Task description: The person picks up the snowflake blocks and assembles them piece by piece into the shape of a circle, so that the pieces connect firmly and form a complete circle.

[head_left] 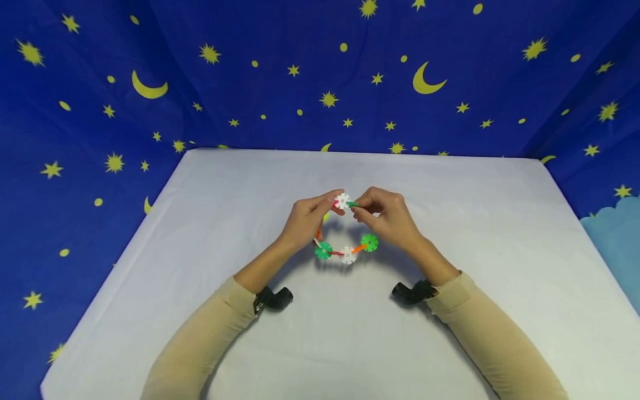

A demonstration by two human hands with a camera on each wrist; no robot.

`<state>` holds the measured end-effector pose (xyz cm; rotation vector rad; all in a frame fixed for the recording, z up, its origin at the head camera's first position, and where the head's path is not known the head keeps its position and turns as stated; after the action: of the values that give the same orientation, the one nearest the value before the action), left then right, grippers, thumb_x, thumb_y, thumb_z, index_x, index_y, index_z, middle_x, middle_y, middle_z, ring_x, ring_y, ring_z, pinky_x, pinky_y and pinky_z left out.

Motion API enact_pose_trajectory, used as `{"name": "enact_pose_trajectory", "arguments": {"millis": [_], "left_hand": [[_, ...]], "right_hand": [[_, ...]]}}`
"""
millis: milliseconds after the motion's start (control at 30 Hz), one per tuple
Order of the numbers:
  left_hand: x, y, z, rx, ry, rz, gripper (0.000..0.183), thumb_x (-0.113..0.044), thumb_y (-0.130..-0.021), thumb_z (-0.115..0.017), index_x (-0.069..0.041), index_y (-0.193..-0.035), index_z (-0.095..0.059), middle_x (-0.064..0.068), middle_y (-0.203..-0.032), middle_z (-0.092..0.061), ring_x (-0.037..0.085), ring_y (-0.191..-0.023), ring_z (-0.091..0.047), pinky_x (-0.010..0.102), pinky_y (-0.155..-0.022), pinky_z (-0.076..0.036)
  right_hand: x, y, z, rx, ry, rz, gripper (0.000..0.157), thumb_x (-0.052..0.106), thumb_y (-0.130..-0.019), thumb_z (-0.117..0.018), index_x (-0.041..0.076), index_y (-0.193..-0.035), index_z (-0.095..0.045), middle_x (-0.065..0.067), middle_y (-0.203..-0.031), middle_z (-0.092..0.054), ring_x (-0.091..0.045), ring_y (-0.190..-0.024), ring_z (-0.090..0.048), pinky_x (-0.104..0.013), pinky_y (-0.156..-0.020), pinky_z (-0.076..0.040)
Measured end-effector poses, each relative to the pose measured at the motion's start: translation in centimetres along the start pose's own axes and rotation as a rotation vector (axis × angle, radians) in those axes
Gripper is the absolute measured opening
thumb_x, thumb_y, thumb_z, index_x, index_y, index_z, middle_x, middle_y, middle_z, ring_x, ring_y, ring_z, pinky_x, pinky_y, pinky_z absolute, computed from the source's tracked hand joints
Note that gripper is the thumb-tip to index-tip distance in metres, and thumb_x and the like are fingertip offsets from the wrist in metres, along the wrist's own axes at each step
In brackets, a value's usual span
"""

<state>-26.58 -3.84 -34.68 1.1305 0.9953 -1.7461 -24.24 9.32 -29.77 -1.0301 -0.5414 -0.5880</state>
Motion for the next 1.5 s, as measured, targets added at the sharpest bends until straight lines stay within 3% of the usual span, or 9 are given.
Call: {"name": "enact_pose_trajectory", "arguments": {"millis": [300, 500, 733, 867, 1000, 1200, 1333, 1500], "left_hand": [[0.0, 0.1, -0.2, 0.031, 0.023, -0.022, 0.034, -0.022, -0.105, -0.042, -0.012, -0.133, -0.059, 0.013, -0.098, -0.07, 0.023, -0.036, -0.045, 0.041, -0.036, -0.044], [2.6, -1.0, -0.6, 0.073, 0.196, 0.039, 0.034, -0.021, -0.103, -0.047, -0.007, -0.131, -0.057, 0.022, -0.096, -0.069, 0.021, -0.041, -0.039, 0.03, -0.036, -0.042], [3.5, -1.3, -0.8, 0.115, 0.219, 0.084, 0.035, -0.024, -0.101, -0.049, -0.021, -0.136, -0.053, 0.016, -0.089, -0.071, 0.02, -0.048, -0.038, 0.025, -0.042, -0.039], [3.3, -1.2, -0.8, 0.13, 0.25, 0.096, 0.035, -0.018, -0.1, -0.045, -0.018, -0.134, -0.056, 0.018, -0.087, -0.07, 0.019, -0.047, -0.04, 0.024, -0.042, -0.038], [2.8, -1.1, -0.4, 0.113, 0.235, 0.057, 0.034, -0.015, -0.101, -0.041, -0.009, -0.13, -0.058, 0.023, -0.087, -0.067, 0.021, -0.042, -0.041, 0.025, -0.039, -0.037], [2.1, -1.2, 1.3, -0.006, 0.216, -0.018, 0.033, -0.011, -0.1, -0.039, -0.004, -0.127, -0.056, 0.021, -0.083, -0.068, 0.021, -0.04, -0.042, 0.027, -0.037, -0.037], [1.8, -1.3, 2.0, -0.042, 0.257, -0.06, 0.032, -0.009, -0.096, -0.039, -0.001, -0.121, -0.056, 0.019, -0.079, -0.067, 0.021, -0.037, -0.041, 0.027, -0.034, -0.037], [1.1, -1.2, 2.4, -0.048, 0.261, -0.137, 0.031, -0.01, -0.091, -0.038, -0.001, -0.116, -0.055, 0.019, -0.075, -0.065, 0.022, -0.034, -0.038, 0.03, -0.03, -0.035]], "right_hand": [[0.0, 0.0, 0.0, -0.009, 0.046, -0.037, 0.011, -0.016, -0.08, -0.067, -0.007, -0.084, -0.064, -0.011, -0.079, -0.067, -0.027, -0.064, -0.066, -0.03, -0.059, -0.056], [-0.3, 0.0, 0.1, 0.035, 0.083, -0.098, 0.01, -0.012, -0.082, -0.068, -0.006, -0.09, -0.064, -0.016, -0.08, -0.067, -0.028, -0.067, -0.066, -0.027, -0.062, -0.055], [-0.7, 0.1, -0.1, 0.076, 0.059, -0.132, 0.008, -0.01, -0.084, -0.067, -0.006, -0.092, -0.066, -0.013, -0.081, -0.066, -0.027, -0.068, -0.065, -0.03, -0.064, -0.055], [-0.9, 0.0, -0.6, 0.09, 0.05, -0.146, 0.01, -0.009, -0.085, -0.067, -0.005, -0.094, -0.067, -0.014, -0.084, -0.067, -0.027, -0.07, -0.066, -0.033, -0.064, -0.056], [-1.2, 0.0, -0.4, 0.078, 0.056, -0.202, 0.014, -0.002, -0.089, -0.065, -0.003, -0.103, -0.066, -0.012, -0.09, -0.067, -0.023, -0.072, -0.066, -0.034, -0.064, -0.055], [-4.8, 0.9, 0.3, 0.052, -0.007, -0.33, 0.027, 0.019, -0.1, -0.053, 0.008, -0.124, -0.061, -0.004, -0.094, -0.066, -0.02, -0.073, -0.064, -0.043, -0.066, -0.055], [-6.9, 1.3, 0.4, 0.057, 0.032, -0.375, 0.033, 0.036, -0.103, -0.045, 0.016, -0.12, -0.064, -0.002, -0.088, -0.067, -0.017, -0.067, -0.062, -0.037, -0.059, -0.053], [-8.6, 1.6, 0.1, 0.075, 0.037, -0.399, 0.035, 0.036, -0.103, -0.042, 0.013, -0.111, -0.068, -0.01, -0.085, -0.068, -0.017, -0.065, -0.062, -0.032, -0.057, -0.052]]}}
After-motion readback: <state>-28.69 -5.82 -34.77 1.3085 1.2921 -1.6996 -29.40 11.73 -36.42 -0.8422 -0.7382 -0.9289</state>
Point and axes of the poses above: each hand's wrist, its own y-axis away from the middle knuckle, its own z-axis out of the back of the hand, x = y × z, the point moved 10 cm from there along -y, towards the middle knuckle
